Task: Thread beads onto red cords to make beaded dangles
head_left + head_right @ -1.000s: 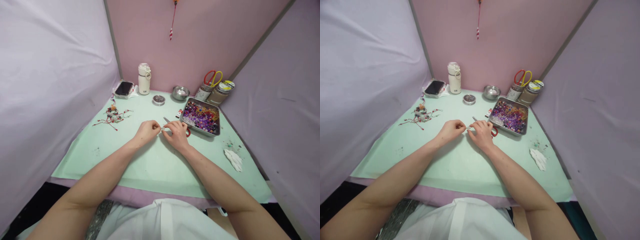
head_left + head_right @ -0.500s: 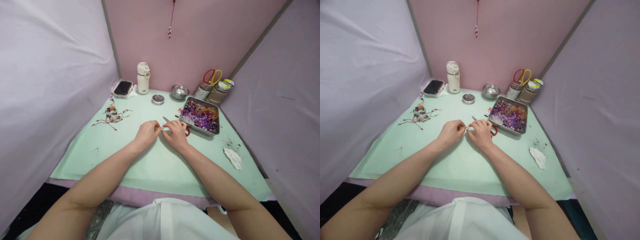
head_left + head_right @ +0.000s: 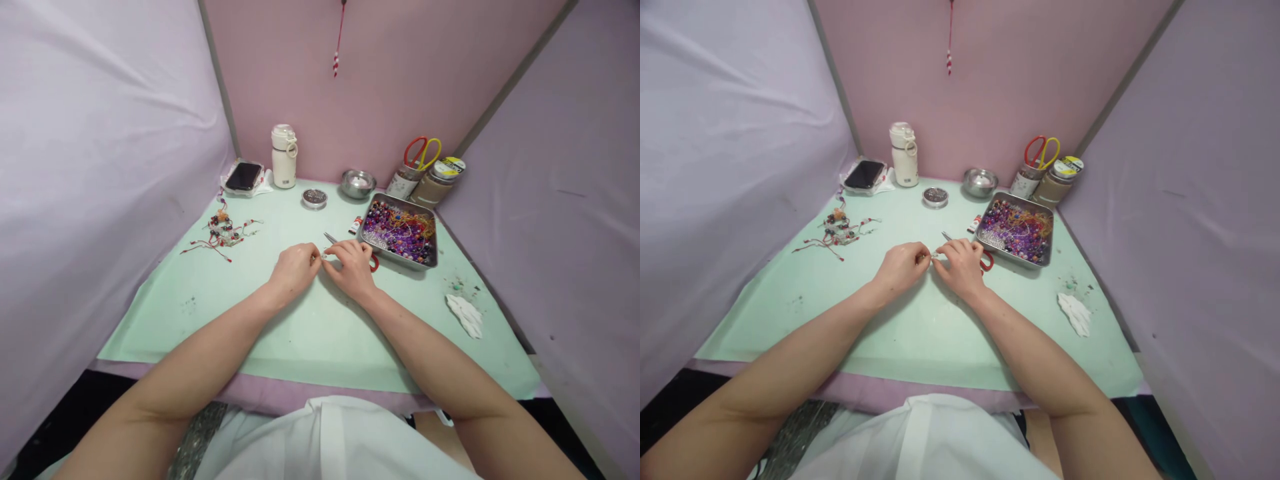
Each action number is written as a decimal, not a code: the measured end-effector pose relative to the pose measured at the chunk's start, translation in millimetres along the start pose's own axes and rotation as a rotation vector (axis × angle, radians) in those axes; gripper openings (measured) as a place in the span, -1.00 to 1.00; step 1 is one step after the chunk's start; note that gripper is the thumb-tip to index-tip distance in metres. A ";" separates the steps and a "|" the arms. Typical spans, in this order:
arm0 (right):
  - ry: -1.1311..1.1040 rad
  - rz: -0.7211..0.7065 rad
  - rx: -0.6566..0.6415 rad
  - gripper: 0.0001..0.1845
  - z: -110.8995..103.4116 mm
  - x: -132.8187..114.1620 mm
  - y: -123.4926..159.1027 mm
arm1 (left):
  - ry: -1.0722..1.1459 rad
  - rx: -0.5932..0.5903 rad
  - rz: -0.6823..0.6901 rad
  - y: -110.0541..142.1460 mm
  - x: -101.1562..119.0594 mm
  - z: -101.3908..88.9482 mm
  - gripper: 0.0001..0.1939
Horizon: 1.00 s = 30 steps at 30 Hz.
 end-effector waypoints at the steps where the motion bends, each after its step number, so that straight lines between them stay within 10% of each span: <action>1: -0.003 0.000 0.000 -0.84 -0.1 0.0 0.0 | -0.002 -0.002 -0.004 0.2 0.3 -0.3 -0.77; 30: 0.012 0.023 -0.037 -0.84 -1.0 -1.1 -1.1 | -0.034 0.024 -0.012 0.5 -0.2 0.2 -0.79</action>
Point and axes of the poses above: each hand's wrist, its own y-axis away from the middle knuckle, its own z-axis out of the palm, x = y × z, the point moved 5 cm from there along -y, towards the middle knuckle, and after that the axes turned 4 degrees about -x, right-handed, at the moved point
